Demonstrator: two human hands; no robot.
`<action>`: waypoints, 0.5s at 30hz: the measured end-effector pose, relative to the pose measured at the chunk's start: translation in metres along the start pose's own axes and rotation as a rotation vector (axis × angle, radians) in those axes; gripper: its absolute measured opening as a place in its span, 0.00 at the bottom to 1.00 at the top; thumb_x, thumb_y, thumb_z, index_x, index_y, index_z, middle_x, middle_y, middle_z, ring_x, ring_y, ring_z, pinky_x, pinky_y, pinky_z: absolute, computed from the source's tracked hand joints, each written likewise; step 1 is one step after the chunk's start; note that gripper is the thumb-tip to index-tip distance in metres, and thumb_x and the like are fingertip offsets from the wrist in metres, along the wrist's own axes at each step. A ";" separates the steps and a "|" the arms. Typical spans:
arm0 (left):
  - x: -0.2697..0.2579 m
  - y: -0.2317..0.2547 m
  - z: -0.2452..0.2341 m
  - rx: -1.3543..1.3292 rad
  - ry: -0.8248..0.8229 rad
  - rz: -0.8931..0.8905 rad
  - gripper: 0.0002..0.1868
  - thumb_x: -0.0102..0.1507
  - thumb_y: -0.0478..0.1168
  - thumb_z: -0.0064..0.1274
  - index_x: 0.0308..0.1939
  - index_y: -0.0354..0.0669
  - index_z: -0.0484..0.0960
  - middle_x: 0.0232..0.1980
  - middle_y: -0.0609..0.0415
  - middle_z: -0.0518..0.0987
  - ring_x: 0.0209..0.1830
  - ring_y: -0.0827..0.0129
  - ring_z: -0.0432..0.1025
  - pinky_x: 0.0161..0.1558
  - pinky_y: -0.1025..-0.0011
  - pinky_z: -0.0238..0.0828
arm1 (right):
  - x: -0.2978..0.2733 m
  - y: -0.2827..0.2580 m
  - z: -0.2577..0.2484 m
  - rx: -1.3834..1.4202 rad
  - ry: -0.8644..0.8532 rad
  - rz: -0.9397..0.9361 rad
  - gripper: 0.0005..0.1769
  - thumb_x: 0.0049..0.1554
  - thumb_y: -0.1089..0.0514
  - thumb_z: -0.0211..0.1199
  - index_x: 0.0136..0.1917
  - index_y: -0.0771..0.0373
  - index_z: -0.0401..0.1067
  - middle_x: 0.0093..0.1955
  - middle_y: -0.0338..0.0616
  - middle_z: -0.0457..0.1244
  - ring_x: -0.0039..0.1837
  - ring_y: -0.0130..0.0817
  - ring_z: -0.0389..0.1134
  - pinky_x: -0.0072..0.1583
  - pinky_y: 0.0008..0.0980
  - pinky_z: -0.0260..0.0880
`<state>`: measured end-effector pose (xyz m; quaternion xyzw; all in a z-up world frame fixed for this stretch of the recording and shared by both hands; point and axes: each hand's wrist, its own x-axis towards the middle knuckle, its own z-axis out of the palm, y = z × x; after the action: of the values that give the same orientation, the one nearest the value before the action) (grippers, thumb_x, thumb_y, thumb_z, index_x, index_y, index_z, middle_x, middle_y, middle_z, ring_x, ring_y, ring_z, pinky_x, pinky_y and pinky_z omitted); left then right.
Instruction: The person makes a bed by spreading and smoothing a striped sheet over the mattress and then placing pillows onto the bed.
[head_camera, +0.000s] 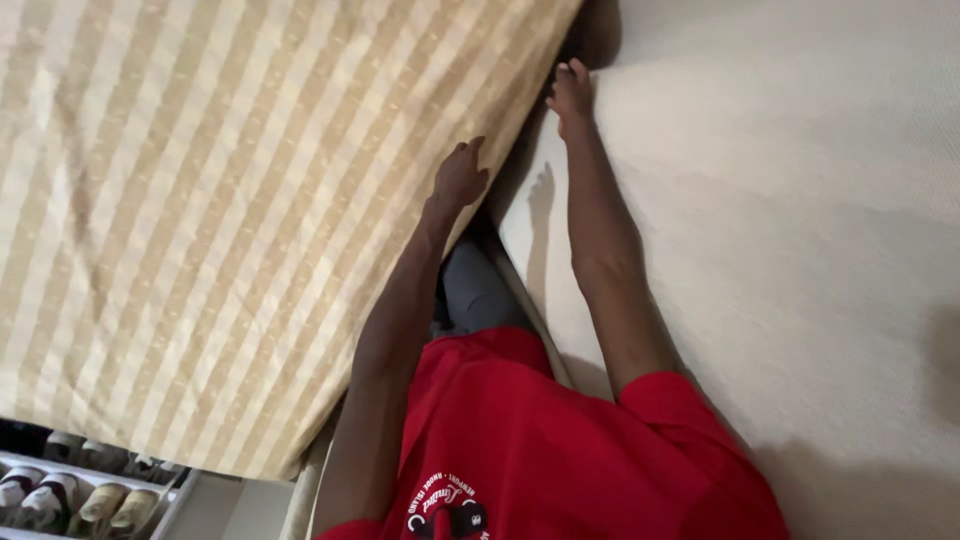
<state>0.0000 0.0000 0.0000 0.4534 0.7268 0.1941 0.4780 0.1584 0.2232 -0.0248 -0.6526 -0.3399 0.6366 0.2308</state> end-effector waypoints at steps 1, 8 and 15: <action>0.000 0.004 0.007 0.002 -0.008 0.005 0.36 0.62 0.40 0.56 0.75 0.46 0.64 0.65 0.39 0.74 0.64 0.45 0.70 0.62 0.54 0.69 | 0.000 0.006 0.002 -0.017 0.021 -0.002 0.35 0.62 0.47 0.63 0.77 0.55 0.57 0.61 0.41 0.61 0.54 0.31 0.64 0.50 0.37 0.71; 0.020 0.034 0.049 0.097 -0.031 -0.063 0.33 0.62 0.40 0.55 0.72 0.44 0.69 0.64 0.36 0.75 0.63 0.42 0.71 0.62 0.52 0.69 | 0.019 0.036 -0.003 0.072 -0.016 0.116 0.30 0.59 0.50 0.65 0.73 0.58 0.68 0.50 0.39 0.63 0.47 0.33 0.64 0.43 0.35 0.67; 0.083 0.062 0.078 0.211 0.531 0.043 0.43 0.46 0.45 0.63 0.62 0.30 0.69 0.55 0.26 0.75 0.54 0.30 0.71 0.53 0.43 0.71 | 0.055 0.050 0.007 -0.235 -0.290 0.256 0.27 0.60 0.52 0.72 0.67 0.67 0.73 0.63 0.47 0.69 0.65 0.37 0.69 0.64 0.34 0.66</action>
<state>0.0864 0.0901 -0.0351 0.4494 0.8329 0.2392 0.2169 0.1568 0.2293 -0.0992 -0.6143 -0.3560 0.7039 0.0191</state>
